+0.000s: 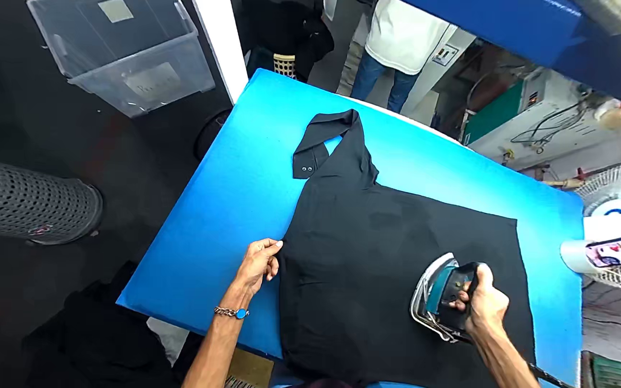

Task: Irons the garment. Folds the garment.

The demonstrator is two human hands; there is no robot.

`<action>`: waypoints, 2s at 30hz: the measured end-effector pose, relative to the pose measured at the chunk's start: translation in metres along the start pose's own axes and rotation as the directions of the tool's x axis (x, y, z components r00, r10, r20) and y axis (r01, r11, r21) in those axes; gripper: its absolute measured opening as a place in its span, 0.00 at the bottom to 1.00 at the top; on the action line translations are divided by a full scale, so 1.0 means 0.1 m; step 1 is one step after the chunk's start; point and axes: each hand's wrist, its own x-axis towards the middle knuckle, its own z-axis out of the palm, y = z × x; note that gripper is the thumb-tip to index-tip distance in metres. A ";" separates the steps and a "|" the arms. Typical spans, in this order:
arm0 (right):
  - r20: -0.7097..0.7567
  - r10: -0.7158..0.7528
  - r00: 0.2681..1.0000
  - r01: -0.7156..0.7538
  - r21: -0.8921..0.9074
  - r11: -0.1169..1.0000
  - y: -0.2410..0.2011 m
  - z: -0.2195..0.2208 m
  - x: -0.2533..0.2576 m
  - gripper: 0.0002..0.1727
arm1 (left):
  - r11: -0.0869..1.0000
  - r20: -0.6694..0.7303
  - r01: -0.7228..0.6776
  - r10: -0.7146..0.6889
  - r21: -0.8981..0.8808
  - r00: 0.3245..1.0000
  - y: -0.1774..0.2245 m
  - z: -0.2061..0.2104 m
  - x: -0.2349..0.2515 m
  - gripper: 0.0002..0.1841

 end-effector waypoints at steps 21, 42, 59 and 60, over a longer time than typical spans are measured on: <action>0.291 -0.252 0.923 0.368 -0.474 0.800 0.41 -0.33 -0.38 0.38 | 0.944 -0.221 -0.089 0.165 0.319 0.961 -0.06 0.06 0.15 0.09; 0.979 0.178 -0.098 0.952 0.041 0.302 0.45 1.03 -2.13 0.44 | 0.779 -0.471 -0.037 0.416 0.626 0.778 -0.95 -0.09 -1.11 0.21; 0.222 -0.151 0.963 0.227 -0.373 0.899 1.10 -2.53 0.70 0.43 | -0.215 0.472 -0.441 0.611 0.872 0.635 -2.24 2.05 -1.04 0.38; 0.149 -0.144 0.978 0.187 -0.339 0.922 1.16 -2.80 0.88 0.42 | -0.231 0.472 -0.426 0.610 0.875 0.637 -2.29 2.07 -1.05 0.39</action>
